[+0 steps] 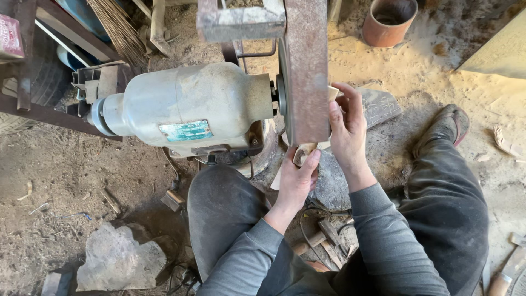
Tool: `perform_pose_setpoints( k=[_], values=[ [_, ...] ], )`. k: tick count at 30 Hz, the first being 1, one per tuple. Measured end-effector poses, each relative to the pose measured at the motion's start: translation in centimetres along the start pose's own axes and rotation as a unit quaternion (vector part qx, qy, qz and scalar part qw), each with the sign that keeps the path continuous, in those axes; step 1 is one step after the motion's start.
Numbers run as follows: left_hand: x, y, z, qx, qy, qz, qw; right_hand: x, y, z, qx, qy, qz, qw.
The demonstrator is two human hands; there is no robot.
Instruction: The person smooths a small wooden piece using a handheld angle grinder and then a belt sander. They hold the piece with both hands, rotate it to access different surfaces, and repeatedly press it against the moving abrasive surfaces to shape and smooth the wood.
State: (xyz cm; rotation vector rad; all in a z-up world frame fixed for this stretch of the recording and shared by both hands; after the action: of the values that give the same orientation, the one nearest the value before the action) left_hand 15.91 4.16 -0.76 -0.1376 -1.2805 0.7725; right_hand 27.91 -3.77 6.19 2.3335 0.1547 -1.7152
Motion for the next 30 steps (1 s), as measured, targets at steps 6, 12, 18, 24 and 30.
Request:
perform_pose_setpoints(
  k=[6, 12, 18, 24, 30],
  values=[
    [-0.3, 0.5, -0.7, 0.016, -0.009, 0.009, 1.000, 0.1, -0.7, -0.9, -0.006, 0.014, 0.006, 1.000],
    [-0.1, 1.3, -0.7, 0.033, -0.009, -0.004, 0.999, 0.1, -1.6, -0.8, -0.016, 0.027, -0.036, 0.999],
    [0.1, 1.6, -0.4, 0.036, -0.012, 0.003, 0.999, 0.8, -1.8, -0.5, -0.016, -0.009, -0.033, 0.999],
    [-0.4, 1.9, 0.1, 0.035, 0.016, 0.025, 0.999, 0.0, -2.2, -0.1, -0.022, -0.002, -0.037, 0.999],
    [-0.9, 2.3, 1.0, 0.017, 0.017, 0.020, 1.000, -0.3, -2.6, 0.4, -0.034, -0.004, 0.037, 0.999]
  ],
)
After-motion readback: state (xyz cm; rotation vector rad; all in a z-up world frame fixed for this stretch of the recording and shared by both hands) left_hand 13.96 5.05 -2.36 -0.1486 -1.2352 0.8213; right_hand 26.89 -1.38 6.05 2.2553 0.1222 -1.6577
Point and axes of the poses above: each hand's wrist, its own z-axis away from the middle knuckle, its own y-axis out of the back of the hand, x = y × z, the point moved 8 cm from there along -z, towards the middle knuckle, and after that the axes turned 3 degrees about x, right-handed, at the moved point
